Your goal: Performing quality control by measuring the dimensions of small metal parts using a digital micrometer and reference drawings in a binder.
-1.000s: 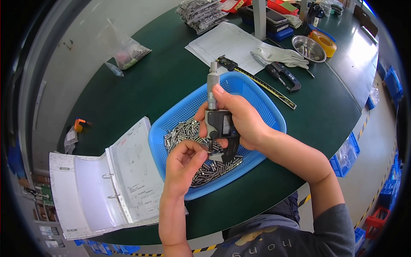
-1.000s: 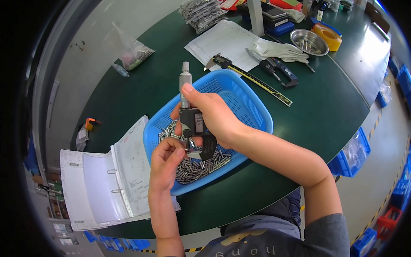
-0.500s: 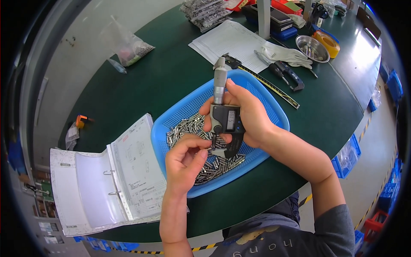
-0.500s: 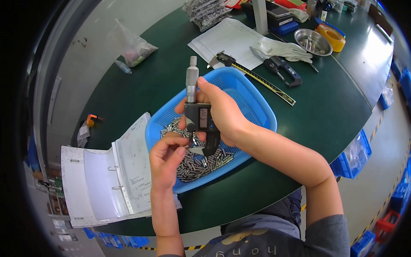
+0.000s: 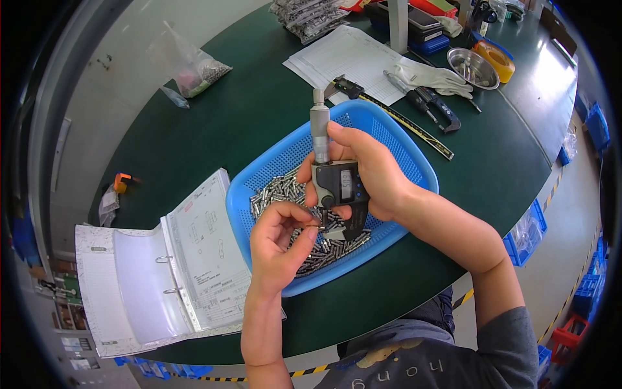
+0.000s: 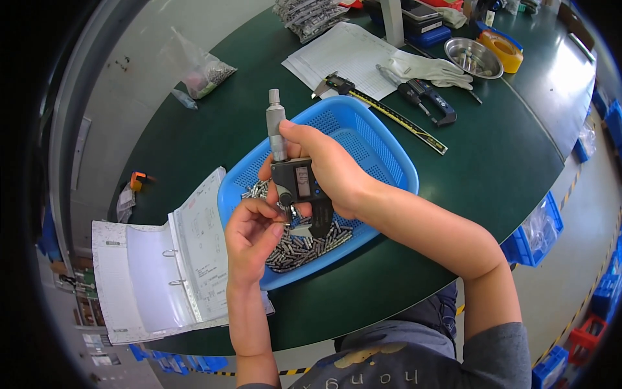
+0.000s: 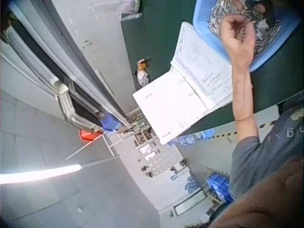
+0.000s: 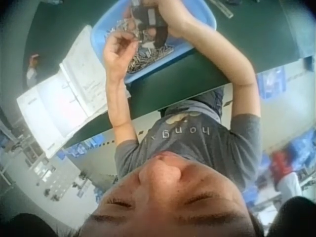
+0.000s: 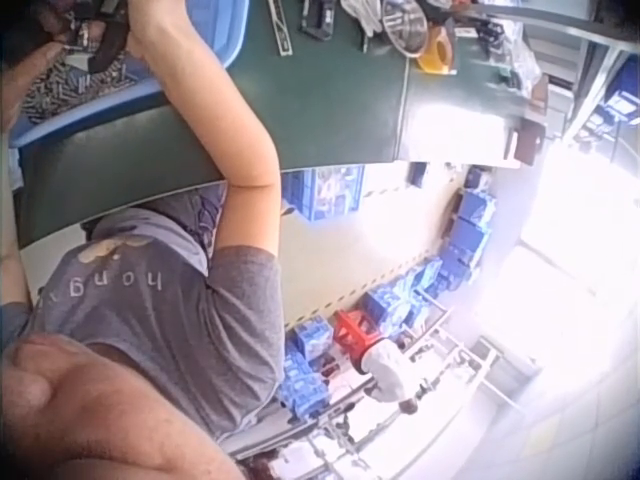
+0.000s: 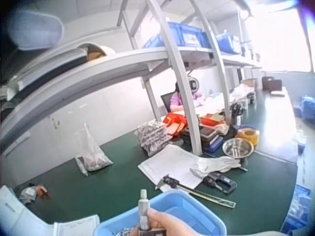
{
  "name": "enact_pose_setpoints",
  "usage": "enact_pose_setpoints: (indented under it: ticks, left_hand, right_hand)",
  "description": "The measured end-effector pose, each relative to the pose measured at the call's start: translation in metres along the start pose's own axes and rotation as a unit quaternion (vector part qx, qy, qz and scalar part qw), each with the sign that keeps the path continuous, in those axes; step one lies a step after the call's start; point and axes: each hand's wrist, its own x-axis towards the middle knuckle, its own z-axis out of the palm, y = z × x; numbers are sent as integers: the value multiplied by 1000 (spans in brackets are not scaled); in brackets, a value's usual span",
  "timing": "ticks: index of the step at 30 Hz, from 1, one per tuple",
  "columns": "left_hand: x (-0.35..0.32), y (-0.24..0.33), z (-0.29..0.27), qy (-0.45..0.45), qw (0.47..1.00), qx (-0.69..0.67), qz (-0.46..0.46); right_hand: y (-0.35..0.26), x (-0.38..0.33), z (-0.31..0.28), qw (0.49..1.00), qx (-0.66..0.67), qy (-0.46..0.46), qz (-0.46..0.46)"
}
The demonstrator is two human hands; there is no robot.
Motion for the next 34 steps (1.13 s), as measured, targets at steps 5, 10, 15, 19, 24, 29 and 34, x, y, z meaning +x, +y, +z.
enact_pose_setpoints:
  ticks: [5, 10, 15, 19, 24, 29, 34]
  left_hand:
    - [1, 0, -1, -15, 1000, 7, -4]
    - [0, 3, -1, -8, 1000, 4, -19]
    - [-1, 2, 0, -8, 996, -9, -93]
    - [-5, 1, -4, -23, 996, -44, -72]
    - [6, -6, 1, 82, 995, -50, -28]
    - [6, 0, -7, 93, 995, 23, 0]
    - [-10, -10, -26, 164, 970, 154, 92]
  right_hand:
    - [1, 2, -1, 1000, -25, 1, -5]
    - [0, 2, 3, 998, -60, 5, -13]
    - [2, -1, -1, 998, -59, 16, -35]
    - [4, -2, 3, 999, -35, 6, -35]
    - [-3, -7, -6, 994, 56, 43, -80]
    - [-33, -3, -5, 919, 32, 154, -362]
    - [-88, -47, -21, 896, -90, 250, -357]
